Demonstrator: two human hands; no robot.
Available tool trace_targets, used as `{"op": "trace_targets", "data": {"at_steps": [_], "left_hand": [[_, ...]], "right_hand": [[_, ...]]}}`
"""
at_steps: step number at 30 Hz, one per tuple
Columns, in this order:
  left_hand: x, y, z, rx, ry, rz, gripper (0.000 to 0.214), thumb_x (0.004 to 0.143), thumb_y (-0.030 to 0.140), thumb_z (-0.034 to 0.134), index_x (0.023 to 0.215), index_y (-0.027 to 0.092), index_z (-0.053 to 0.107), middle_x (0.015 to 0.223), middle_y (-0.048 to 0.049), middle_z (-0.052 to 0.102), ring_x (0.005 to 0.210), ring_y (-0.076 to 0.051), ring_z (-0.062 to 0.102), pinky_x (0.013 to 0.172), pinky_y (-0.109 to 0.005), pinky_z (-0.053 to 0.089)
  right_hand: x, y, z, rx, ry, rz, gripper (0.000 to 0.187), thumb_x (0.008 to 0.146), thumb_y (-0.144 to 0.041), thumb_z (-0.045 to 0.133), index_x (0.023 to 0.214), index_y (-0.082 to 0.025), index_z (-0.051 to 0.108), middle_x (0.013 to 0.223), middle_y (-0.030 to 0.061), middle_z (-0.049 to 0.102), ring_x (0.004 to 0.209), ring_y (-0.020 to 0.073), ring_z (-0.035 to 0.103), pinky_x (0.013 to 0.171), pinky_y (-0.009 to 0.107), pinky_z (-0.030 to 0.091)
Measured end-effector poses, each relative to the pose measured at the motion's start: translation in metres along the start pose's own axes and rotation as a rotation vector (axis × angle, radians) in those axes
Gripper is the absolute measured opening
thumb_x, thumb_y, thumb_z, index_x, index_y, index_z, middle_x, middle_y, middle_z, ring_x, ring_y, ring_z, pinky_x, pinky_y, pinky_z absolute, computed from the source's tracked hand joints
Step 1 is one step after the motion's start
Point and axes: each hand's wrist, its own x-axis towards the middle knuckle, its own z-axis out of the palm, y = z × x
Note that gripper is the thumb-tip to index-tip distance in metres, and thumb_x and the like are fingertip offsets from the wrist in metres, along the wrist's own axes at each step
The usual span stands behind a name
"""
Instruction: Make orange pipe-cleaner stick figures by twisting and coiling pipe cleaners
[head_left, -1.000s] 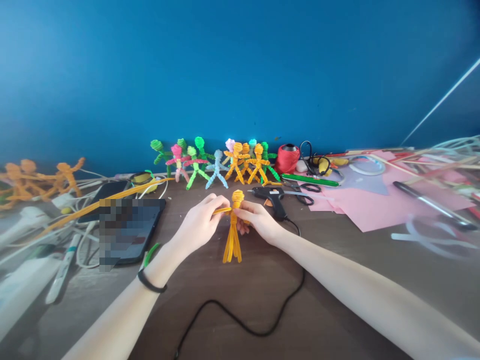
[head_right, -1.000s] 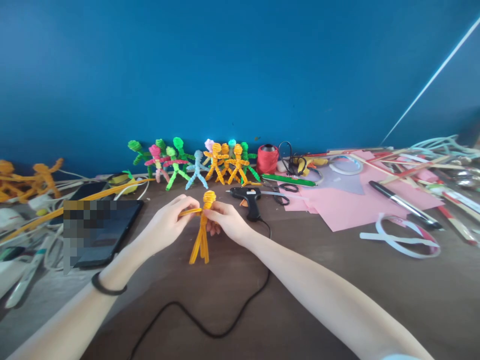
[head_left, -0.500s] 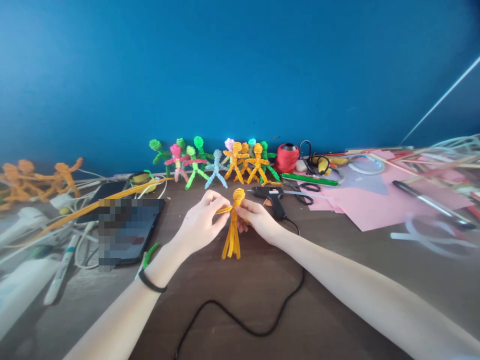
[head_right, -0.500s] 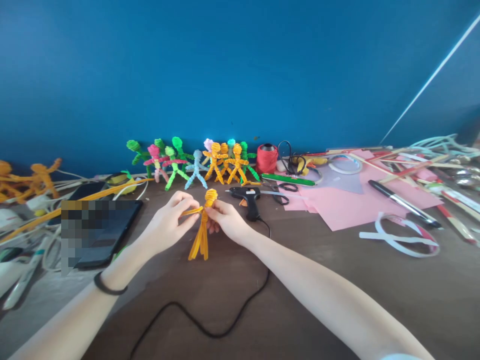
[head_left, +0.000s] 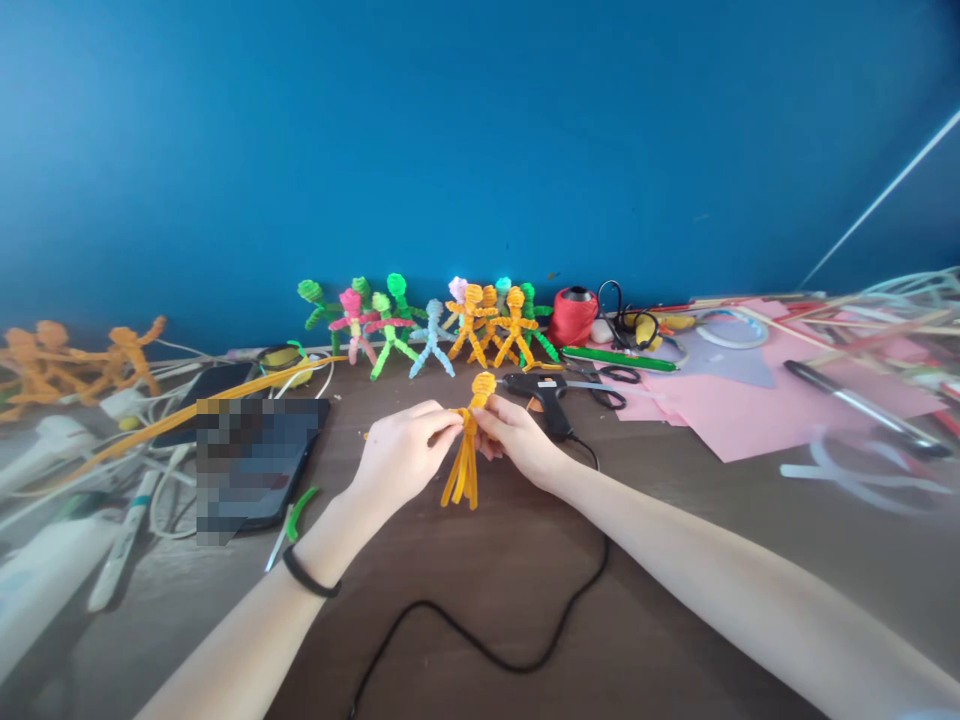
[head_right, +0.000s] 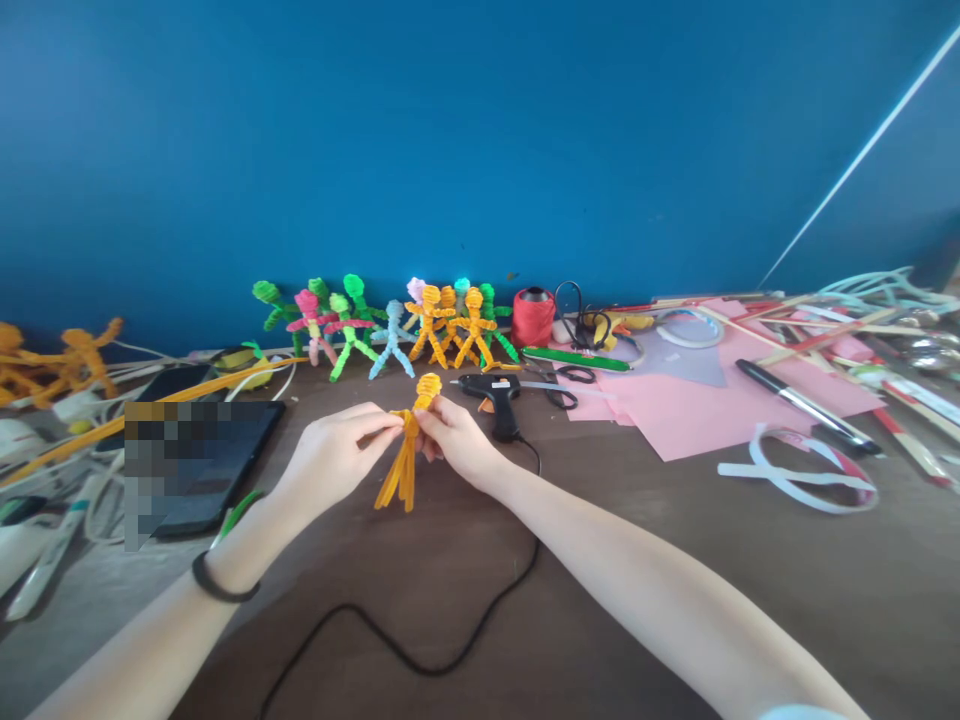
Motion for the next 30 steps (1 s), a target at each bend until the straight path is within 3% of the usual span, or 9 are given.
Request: {"op": "trace_targets", "data": {"at_steps": [7,11,19,25,30], "left_hand": [[-0.001,-0.009,0.010,0.127,0.061,0.121,0.026,0.085,0.025,0.041,0.081,0.022,0.066,0.082,-0.0021,0.068,0.074,-0.014,0.060,0.063,-0.023,0.041],[0.000,-0.012,0.013,0.131,0.007,0.049,0.027,0.084,0.027,0.042,0.076,0.021,0.067,0.069,-0.0023,0.066,0.069,-0.016,0.059,0.060,-0.025,0.040],[0.005,-0.022,0.009,-0.194,-0.139,-0.157,0.027,0.082,0.036,0.044,0.074,0.020,0.064,0.074,-0.0016,0.067,0.069,-0.017,0.060,0.063,-0.026,0.041],[0.007,-0.032,0.004,-0.201,-0.249,-0.126,0.023,0.082,0.028,0.041,0.074,0.019,0.061,0.079,-0.0031,0.061,0.076,-0.017,0.058,0.069,-0.028,0.042],[0.008,-0.032,0.001,-0.167,-0.186,-0.108,0.022,0.082,0.029,0.041,0.071,0.019,0.057,0.076,-0.0017,0.056,0.074,-0.017,0.056,0.069,-0.028,0.042]], "right_hand": [[0.000,0.001,-0.001,0.016,-0.002,-0.018,0.031,0.075,-0.047,0.051,0.071,-0.018,0.042,0.053,-0.0057,0.048,0.041,0.0053,0.041,0.041,0.021,0.027],[0.000,0.000,0.000,0.025,-0.018,-0.020,0.032,0.075,-0.048,0.053,0.072,-0.018,0.042,0.054,-0.0056,0.048,0.042,0.0056,0.041,0.041,0.021,0.027],[0.002,0.002,-0.002,-0.039,-0.041,-0.030,0.032,0.077,-0.049,0.050,0.075,-0.019,0.041,0.056,-0.0043,0.049,0.042,0.0065,0.043,0.040,0.021,0.029],[-0.002,-0.003,0.002,-0.175,-0.101,-0.044,0.025,0.081,-0.042,0.046,0.075,-0.019,0.040,0.058,-0.0039,0.048,0.043,0.0066,0.044,0.041,0.021,0.033],[-0.004,-0.001,0.005,-0.254,-0.153,-0.058,0.020,0.082,-0.037,0.044,0.076,-0.018,0.041,0.062,-0.0030,0.048,0.047,0.0073,0.044,0.046,0.022,0.038]]}}
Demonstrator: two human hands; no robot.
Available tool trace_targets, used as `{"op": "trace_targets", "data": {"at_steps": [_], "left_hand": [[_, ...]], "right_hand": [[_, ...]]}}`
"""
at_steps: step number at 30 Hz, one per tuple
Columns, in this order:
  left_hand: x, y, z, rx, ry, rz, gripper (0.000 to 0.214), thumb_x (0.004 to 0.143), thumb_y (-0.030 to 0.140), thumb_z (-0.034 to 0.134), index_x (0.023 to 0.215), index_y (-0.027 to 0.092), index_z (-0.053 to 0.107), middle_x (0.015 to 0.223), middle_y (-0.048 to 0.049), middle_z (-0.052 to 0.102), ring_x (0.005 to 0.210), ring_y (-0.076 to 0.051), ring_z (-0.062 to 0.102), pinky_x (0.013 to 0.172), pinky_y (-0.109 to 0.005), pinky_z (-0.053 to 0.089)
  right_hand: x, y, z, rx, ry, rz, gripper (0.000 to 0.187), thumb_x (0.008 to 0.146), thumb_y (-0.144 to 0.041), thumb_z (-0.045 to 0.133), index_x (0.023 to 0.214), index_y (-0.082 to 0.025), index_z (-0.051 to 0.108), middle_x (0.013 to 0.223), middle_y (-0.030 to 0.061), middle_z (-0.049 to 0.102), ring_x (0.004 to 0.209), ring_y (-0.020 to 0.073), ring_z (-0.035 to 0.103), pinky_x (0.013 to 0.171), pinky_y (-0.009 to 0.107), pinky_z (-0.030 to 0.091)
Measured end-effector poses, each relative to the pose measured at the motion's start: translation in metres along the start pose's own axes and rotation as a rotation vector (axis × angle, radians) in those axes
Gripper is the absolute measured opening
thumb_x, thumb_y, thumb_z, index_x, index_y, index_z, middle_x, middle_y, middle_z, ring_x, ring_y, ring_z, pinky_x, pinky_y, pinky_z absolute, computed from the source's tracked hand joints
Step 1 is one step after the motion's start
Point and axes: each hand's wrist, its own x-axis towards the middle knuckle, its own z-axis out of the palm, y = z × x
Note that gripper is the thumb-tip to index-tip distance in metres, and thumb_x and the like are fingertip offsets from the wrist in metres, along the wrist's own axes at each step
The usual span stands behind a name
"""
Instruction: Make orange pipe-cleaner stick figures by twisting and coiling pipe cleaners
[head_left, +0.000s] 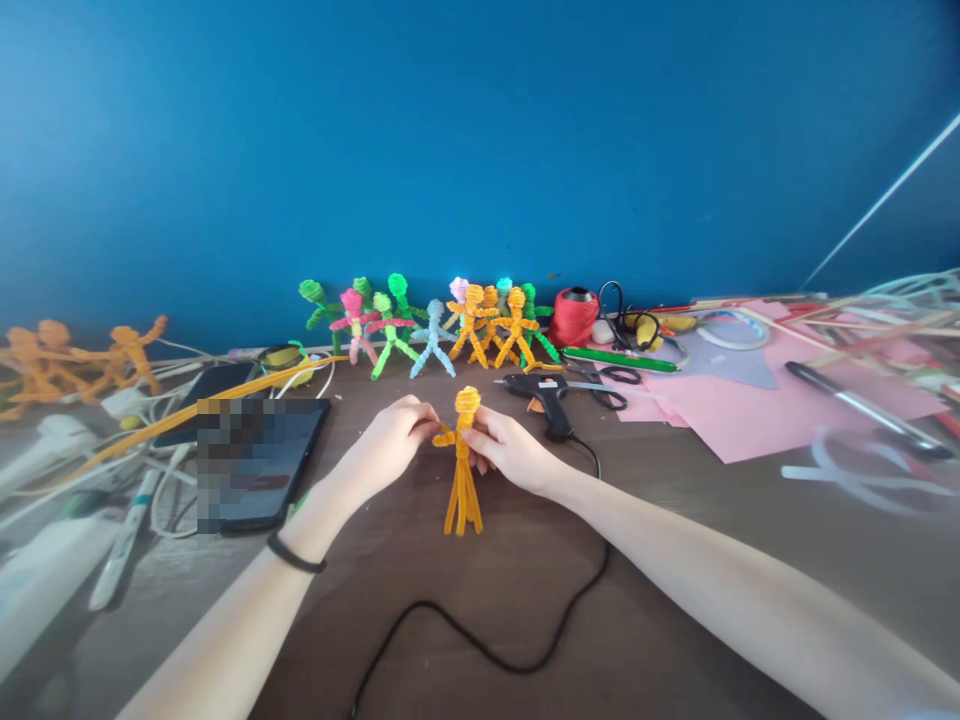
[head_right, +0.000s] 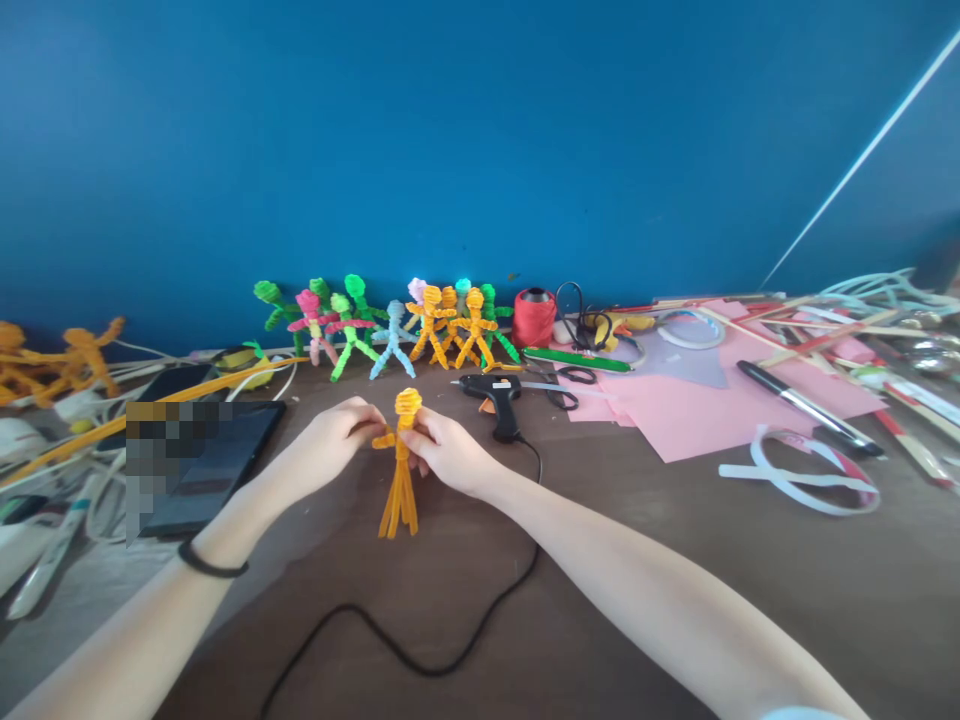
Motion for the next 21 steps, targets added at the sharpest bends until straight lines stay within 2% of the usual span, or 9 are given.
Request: {"op": "trace_targets", "data": {"at_steps": [6,12,16,21], "left_hand": [[-0.002,0.012,-0.004,0.046,0.093,0.008,0.018,0.082,0.024,0.039,0.073,0.018,0.053,0.075,-0.0022,0.054,0.073,-0.017,0.054,0.067,-0.028,0.041],[-0.004,0.021,-0.005,0.028,0.058,-0.019,0.017,0.081,0.023,0.038,0.070,0.019,0.051,0.072,-0.0012,0.054,0.068,-0.016,0.054,0.063,-0.027,0.041],[-0.006,0.023,-0.008,-0.082,0.016,-0.073,0.013,0.079,0.030,0.044,0.075,0.019,0.051,0.080,-0.0020,0.060,0.075,-0.018,0.057,0.067,-0.029,0.043],[-0.008,0.023,-0.008,-0.152,-0.012,-0.084,0.008,0.076,0.026,0.048,0.081,0.020,0.051,0.087,-0.0018,0.061,0.080,-0.018,0.058,0.069,-0.029,0.044]], "right_hand": [[-0.002,0.003,0.001,-0.099,-0.049,-0.018,0.014,0.085,-0.031,0.040,0.080,-0.018,0.043,0.062,-0.0029,0.047,0.048,0.0073,0.044,0.048,0.022,0.039],[-0.003,0.003,0.001,-0.155,-0.023,-0.044,0.014,0.085,-0.031,0.040,0.080,-0.018,0.043,0.062,-0.0026,0.049,0.050,0.0079,0.046,0.049,0.022,0.039],[-0.002,0.004,0.001,-0.155,-0.001,-0.035,0.013,0.085,-0.029,0.039,0.082,-0.018,0.044,0.061,-0.0028,0.050,0.048,0.0074,0.046,0.048,0.021,0.040],[0.000,0.005,0.000,-0.099,0.009,-0.019,0.013,0.085,-0.030,0.040,0.080,-0.018,0.043,0.060,-0.0031,0.050,0.046,0.0070,0.046,0.046,0.021,0.039]]}}
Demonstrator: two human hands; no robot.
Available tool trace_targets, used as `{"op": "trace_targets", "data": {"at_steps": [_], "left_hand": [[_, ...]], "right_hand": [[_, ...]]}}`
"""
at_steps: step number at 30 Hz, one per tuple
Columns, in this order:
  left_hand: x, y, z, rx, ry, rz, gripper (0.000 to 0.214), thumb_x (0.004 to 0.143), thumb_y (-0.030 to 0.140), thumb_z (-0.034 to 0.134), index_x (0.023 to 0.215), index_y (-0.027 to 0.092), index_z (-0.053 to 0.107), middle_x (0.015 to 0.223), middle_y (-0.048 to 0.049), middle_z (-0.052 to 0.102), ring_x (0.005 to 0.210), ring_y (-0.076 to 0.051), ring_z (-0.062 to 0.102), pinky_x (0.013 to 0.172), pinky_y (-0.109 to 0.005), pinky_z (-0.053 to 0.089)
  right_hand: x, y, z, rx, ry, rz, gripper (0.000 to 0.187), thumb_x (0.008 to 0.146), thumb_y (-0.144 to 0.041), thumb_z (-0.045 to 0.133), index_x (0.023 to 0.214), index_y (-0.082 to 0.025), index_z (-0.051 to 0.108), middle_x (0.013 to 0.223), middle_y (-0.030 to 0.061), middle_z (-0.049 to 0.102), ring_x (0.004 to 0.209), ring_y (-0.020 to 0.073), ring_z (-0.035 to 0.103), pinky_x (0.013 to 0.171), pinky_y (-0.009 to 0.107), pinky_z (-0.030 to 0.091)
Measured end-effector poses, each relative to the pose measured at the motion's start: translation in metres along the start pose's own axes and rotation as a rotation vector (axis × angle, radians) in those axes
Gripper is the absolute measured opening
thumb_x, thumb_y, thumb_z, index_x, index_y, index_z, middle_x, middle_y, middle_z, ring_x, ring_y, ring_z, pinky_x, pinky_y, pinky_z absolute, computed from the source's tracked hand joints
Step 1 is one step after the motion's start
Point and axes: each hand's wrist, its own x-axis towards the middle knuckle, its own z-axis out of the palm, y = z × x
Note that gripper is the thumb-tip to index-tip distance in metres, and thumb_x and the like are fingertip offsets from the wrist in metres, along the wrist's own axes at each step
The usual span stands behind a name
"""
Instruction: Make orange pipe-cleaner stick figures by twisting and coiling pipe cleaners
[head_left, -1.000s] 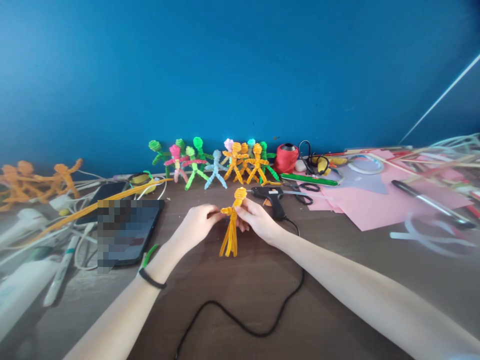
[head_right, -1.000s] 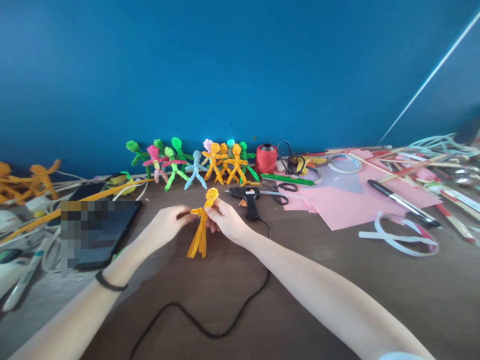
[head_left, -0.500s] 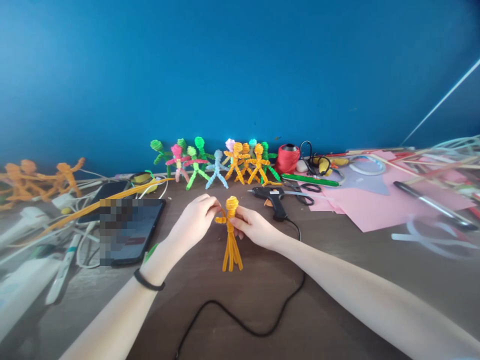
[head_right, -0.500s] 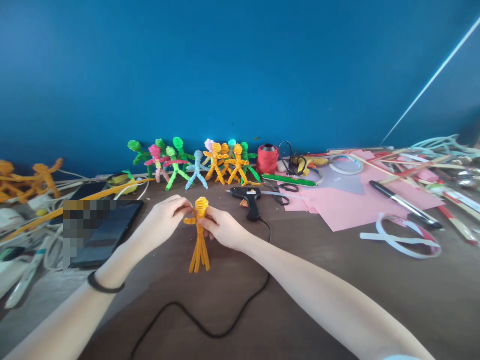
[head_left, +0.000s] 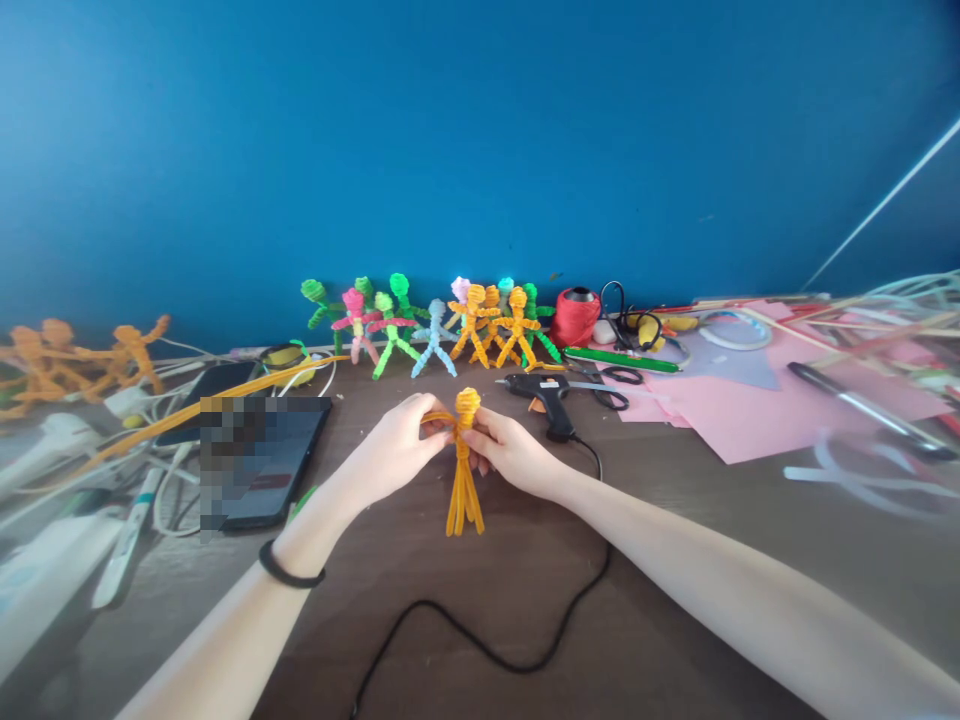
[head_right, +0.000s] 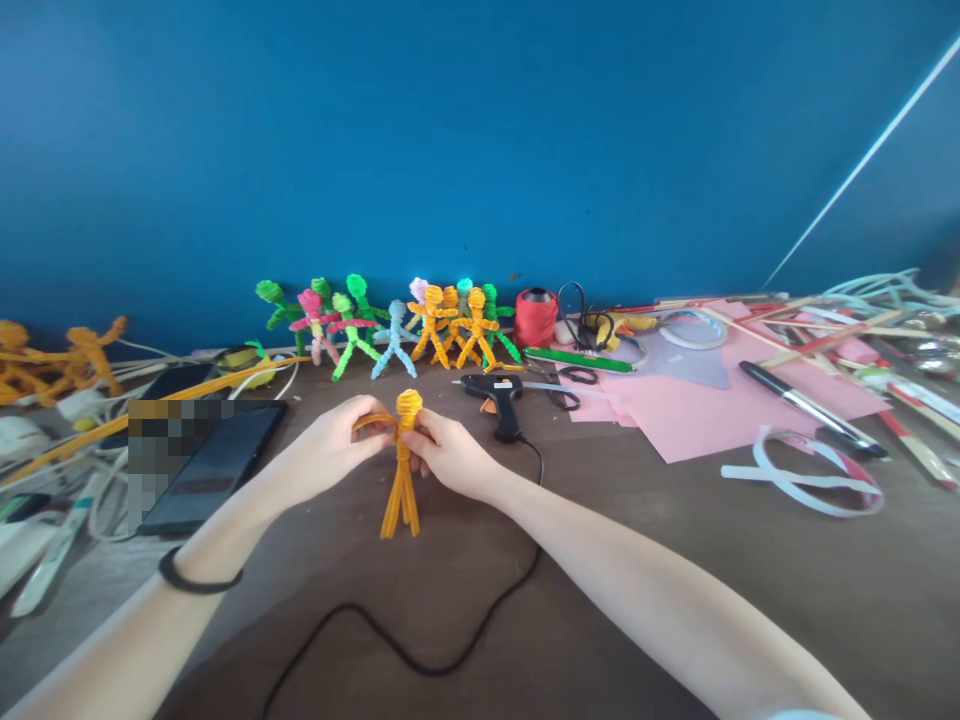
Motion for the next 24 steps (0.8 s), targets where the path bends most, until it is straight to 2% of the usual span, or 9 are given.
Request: {"op": "trace_targets", "data": {"at_steps": [7,11,15,19,24], "left_hand": [[0.000,0.005,0.005,0.111,0.091,0.145,0.010,0.076,0.011,0.044,0.080,0.018,0.049,0.085,-0.0022,0.054,0.076,-0.014,0.054,0.069,-0.026,0.043],[0.001,0.002,0.010,0.235,0.127,0.245,0.016,0.077,0.007,0.039,0.082,0.018,0.050,0.087,-0.0032,0.053,0.082,-0.015,0.053,0.071,-0.026,0.043],[0.000,-0.002,0.017,0.375,0.183,0.329,0.020,0.081,0.009,0.037,0.088,0.018,0.053,0.089,-0.0037,0.055,0.081,-0.015,0.055,0.068,-0.025,0.043],[-0.001,-0.002,0.024,0.409,0.298,0.375,0.016,0.082,0.015,0.043,0.090,0.018,0.057,0.091,-0.0029,0.060,0.072,-0.013,0.058,0.061,-0.023,0.044],[-0.002,-0.004,0.030,0.424,0.433,0.410,0.019,0.085,0.022,0.043,0.085,0.017,0.061,0.077,-0.0026,0.067,0.068,-0.014,0.062,0.062,-0.023,0.046]], "right_hand": [[0.001,-0.005,-0.002,0.099,0.031,0.058,0.018,0.083,-0.033,0.042,0.075,-0.017,0.042,0.056,-0.0043,0.049,0.042,0.0059,0.045,0.042,0.019,0.034],[0.003,-0.004,-0.003,0.156,0.050,0.064,0.022,0.082,-0.037,0.044,0.072,-0.018,0.041,0.054,-0.0044,0.050,0.041,0.0062,0.045,0.040,0.019,0.032],[0.003,-0.003,-0.004,0.211,0.073,0.054,0.026,0.079,-0.041,0.047,0.071,-0.017,0.042,0.052,-0.0051,0.050,0.040,0.0058,0.045,0.040,0.020,0.032],[0.004,-0.003,-0.004,0.299,0.115,0.059,0.031,0.077,-0.047,0.049,0.072,-0.017,0.042,0.052,-0.0060,0.049,0.040,0.0057,0.045,0.041,0.020,0.032],[0.004,-0.005,-0.005,0.364,0.152,0.063,0.032,0.075,-0.048,0.051,0.071,-0.018,0.042,0.054,-0.0057,0.050,0.042,0.0060,0.044,0.042,0.021,0.031]]}}
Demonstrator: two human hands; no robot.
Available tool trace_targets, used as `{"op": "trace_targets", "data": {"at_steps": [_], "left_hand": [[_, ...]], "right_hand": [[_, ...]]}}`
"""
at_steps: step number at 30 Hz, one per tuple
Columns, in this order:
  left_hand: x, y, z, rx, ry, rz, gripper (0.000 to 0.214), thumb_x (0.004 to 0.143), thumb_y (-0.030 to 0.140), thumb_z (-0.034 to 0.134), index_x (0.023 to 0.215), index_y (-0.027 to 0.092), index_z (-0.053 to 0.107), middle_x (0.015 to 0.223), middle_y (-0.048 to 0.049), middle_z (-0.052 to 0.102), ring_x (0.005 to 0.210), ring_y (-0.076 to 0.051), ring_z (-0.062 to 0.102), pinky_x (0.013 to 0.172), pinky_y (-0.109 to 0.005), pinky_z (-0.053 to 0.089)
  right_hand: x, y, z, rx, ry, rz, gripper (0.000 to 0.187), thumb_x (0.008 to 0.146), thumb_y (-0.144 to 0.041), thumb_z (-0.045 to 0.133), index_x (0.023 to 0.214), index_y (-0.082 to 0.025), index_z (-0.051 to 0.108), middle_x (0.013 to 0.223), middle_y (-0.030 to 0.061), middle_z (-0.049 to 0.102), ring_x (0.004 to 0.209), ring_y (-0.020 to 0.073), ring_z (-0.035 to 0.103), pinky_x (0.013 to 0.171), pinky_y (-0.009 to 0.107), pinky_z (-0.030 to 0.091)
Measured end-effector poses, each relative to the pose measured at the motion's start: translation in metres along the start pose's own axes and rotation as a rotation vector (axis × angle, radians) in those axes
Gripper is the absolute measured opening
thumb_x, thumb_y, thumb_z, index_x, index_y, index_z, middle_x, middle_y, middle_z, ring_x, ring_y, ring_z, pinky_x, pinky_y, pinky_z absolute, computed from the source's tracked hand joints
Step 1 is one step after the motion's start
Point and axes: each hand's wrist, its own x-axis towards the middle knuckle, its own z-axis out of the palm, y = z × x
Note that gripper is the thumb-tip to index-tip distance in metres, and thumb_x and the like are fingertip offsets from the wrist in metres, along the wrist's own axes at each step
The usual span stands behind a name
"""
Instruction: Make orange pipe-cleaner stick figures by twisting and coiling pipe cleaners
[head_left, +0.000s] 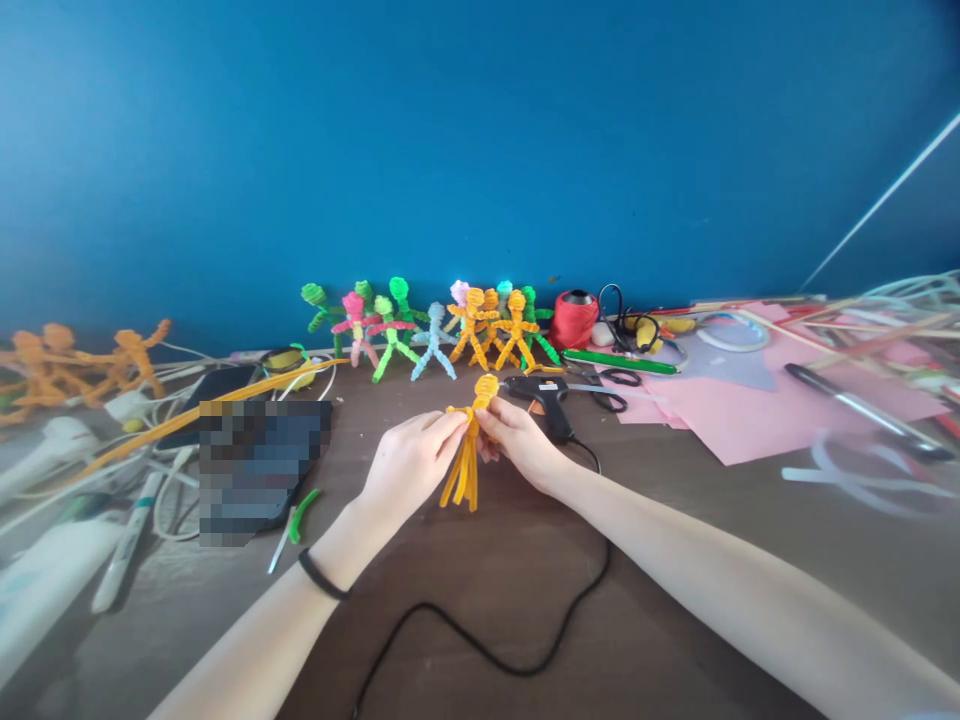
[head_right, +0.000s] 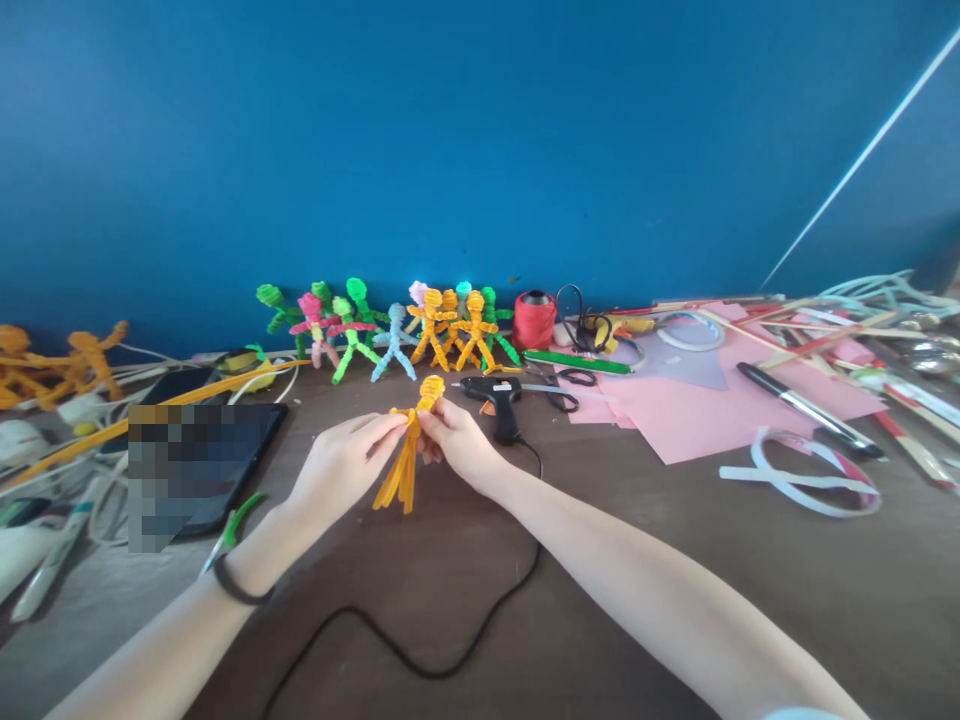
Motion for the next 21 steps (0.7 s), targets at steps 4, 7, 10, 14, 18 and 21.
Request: {"op": "trace_targets", "data": {"at_steps": [4,7,10,14,18,21], "left_hand": [[-0.002,-0.001,0.002,0.032,0.051,0.007,0.019,0.084,0.023,0.045,0.083,0.017,0.063,0.078,-0.0029,0.070,0.067,-0.015,0.064,0.062,-0.024,0.047],[-0.002,-0.004,0.004,0.061,0.070,0.042,0.018,0.083,0.021,0.046,0.083,0.017,0.063,0.080,-0.0029,0.071,0.069,-0.015,0.064,0.063,-0.025,0.047],[-0.003,-0.007,0.005,0.082,0.071,0.105,0.018,0.083,0.018,0.046,0.085,0.016,0.063,0.086,-0.0034,0.070,0.073,-0.015,0.064,0.068,-0.025,0.047],[-0.005,-0.008,0.005,0.113,0.012,0.123,0.021,0.084,0.017,0.043,0.086,0.017,0.064,0.089,-0.0035,0.069,0.072,-0.015,0.062,0.064,-0.025,0.047],[-0.004,-0.010,0.005,0.048,-0.100,0.035,0.024,0.085,0.019,0.040,0.085,0.017,0.064,0.090,-0.0040,0.068,0.076,-0.017,0.061,0.064,-0.027,0.048],[-0.003,-0.014,0.007,-0.122,-0.126,-0.045,0.024,0.084,0.020,0.042,0.084,0.018,0.066,0.098,-0.0050,0.067,0.089,-0.018,0.060,0.075,-0.029,0.047]], "right_hand": [[0.000,0.000,0.000,0.003,0.004,0.000,0.032,0.075,-0.048,0.051,0.071,-0.018,0.042,0.053,-0.0056,0.050,0.042,0.0063,0.045,0.043,0.021,0.031],[0.000,0.002,-0.001,0.006,0.005,0.000,0.032,0.075,-0.048,0.052,0.071,-0.018,0.041,0.053,-0.0058,0.050,0.042,0.0061,0.045,0.042,0.021,0.031],[0.001,0.003,-0.001,0.005,0.004,0.006,0.033,0.075,-0.048,0.052,0.071,-0.018,0.041,0.053,-0.0061,0.049,0.042,0.0058,0.044,0.042,0.021,0.030],[0.002,0.002,-0.001,-0.007,-0.014,0.009,0.033,0.075,-0.049,0.052,0.071,-0.018,0.041,0.051,-0.0067,0.048,0.041,0.0054,0.043,0.042,0.021,0.030],[0.001,0.001,-0.001,-0.018,-0.059,0.021,0.033,0.075,-0.049,0.051,0.072,-0.018,0.041,0.051,-0.0069,0.046,0.041,0.0053,0.041,0.042,0.020,0.029],[-0.001,-0.001,-0.001,-0.049,-0.115,0.012,0.033,0.076,-0.049,0.050,0.074,-0.017,0.042,0.051,-0.0064,0.046,0.041,0.0056,0.041,0.042,0.021,0.028]]}}
